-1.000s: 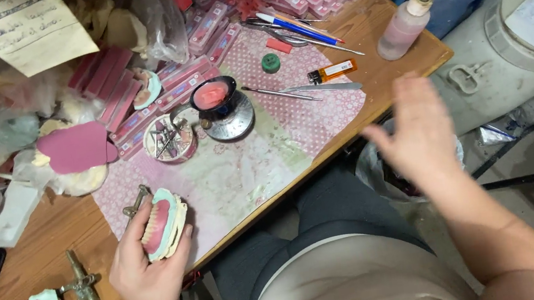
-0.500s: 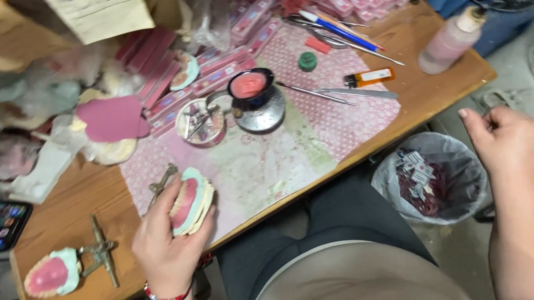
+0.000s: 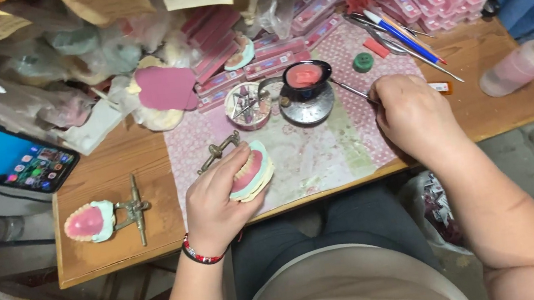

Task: Applying and shaping wax on a dental mold using a carving tool at a laboratory bench.

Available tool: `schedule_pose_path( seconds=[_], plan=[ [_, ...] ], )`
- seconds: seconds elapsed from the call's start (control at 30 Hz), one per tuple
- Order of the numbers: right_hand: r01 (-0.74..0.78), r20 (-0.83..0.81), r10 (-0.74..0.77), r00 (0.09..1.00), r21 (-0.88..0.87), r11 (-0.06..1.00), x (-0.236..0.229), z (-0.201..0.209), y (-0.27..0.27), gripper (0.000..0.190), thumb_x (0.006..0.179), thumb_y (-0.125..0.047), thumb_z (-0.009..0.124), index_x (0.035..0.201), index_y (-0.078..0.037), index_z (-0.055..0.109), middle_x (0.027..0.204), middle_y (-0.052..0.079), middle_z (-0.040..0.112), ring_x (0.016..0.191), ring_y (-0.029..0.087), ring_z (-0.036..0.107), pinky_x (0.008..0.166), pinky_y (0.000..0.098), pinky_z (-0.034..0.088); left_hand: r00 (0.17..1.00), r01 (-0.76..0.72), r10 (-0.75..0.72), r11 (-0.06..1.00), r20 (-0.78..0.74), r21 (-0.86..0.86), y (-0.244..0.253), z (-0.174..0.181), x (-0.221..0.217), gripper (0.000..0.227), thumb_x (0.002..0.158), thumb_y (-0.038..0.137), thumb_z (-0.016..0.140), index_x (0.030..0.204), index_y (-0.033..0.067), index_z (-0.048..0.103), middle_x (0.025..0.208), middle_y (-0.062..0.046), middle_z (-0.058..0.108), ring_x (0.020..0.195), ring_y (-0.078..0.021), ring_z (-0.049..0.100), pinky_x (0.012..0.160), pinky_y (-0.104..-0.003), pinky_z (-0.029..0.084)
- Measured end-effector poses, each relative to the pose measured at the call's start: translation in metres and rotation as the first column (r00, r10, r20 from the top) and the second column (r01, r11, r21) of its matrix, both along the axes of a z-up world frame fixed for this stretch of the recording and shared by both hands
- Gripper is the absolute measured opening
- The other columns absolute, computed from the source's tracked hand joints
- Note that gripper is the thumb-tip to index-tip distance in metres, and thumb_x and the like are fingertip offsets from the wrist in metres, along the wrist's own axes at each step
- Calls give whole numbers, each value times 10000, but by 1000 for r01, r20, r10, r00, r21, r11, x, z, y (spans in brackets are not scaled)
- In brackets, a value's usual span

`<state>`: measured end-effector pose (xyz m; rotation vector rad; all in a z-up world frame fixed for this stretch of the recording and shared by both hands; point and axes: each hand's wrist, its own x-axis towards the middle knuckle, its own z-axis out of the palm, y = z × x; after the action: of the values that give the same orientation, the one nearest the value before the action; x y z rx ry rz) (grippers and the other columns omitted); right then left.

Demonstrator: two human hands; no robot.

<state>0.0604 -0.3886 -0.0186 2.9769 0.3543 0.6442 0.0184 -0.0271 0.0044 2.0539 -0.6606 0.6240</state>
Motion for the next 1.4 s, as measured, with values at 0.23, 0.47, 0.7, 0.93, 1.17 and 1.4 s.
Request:
schedule_pose_path(
  seconds=[0.23, 0.47, 0.7, 0.93, 1.17, 1.4],
  plan=[
    [69, -393, -97, 915, -86, 994, 3, 39, 17, 112, 886, -230, 676, 996, -235, 658, 965, 39, 643, 820, 339, 766, 732, 468, 610, 997, 16, -17, 1000, -76, -17, 7, -1, -3, 538, 728, 119, 912, 1233, 68, 733, 1256, -133, 764, 1117, -342, 747, 954, -459, 588],
    [17, -235, 154, 960, 595, 803, -6, 39, -11, 334, 882, -61, 651, 1200, -123, 730, 948, 161, 666, 957, 412, 695, 867, 500, 540, 993, 29, -31, 999, -112, -21, 9, 6, -5, 571, 733, 120, 909, 1263, 62, 702, 1302, -151, 731, 1170, -385, 714, 994, -521, 554],
    [-5, -95, 451, 888, 976, 216, -42, 19, 11, 353, 871, -16, 749, 1215, 28, 687, 813, 78, 703, 757, 117, 636, 728, 282, 564, 988, 79, -80, 997, -133, -18, 13, 8, -5, 583, 757, 61, 859, 1304, 48, 658, 1344, -183, 695, 1213, -432, 676, 1037, -581, 490],
    [-242, 239, 223, 945, 970, -18, -18, 3, 41, 174, 962, -39, 725, 1022, 124, 729, 693, 193, 603, 525, 240, 640, 520, 358, 582, 987, 77, -78, 997, -139, -13, 15, 4, -3, 579, 746, 83, 866, 1289, 70, 664, 1322, -145, 717, 1202, -382, 690, 1083, -562, 426],
    [53, 103, 314, 944, 890, -453, 37, 2, 57, 474, 1119, -365, 506, 825, -6, 605, 559, 75, 416, 450, 178, 510, 453, 257, 444, 979, 48, -46, 999, -199, 6, 15, 3, -5, 566, 743, 120, 876, 1269, 91, 671, 1316, -107, 735, 1229, -325, 693, 1127, -535, 345],
    [135, 210, 519, 828, 825, -549, 57, 4, 63, 495, 1110, -388, 429, 761, -45, 505, 550, -19, 198, 428, 83, 209, 430, 214, 203, 978, 50, -49, 999, -204, 0, 15, 2, -5, 568, 743, 120, 876, 1270, 96, 666, 1317, -105, 737, 1207, -321, 708, 1122, -532, 350]
  ],
)
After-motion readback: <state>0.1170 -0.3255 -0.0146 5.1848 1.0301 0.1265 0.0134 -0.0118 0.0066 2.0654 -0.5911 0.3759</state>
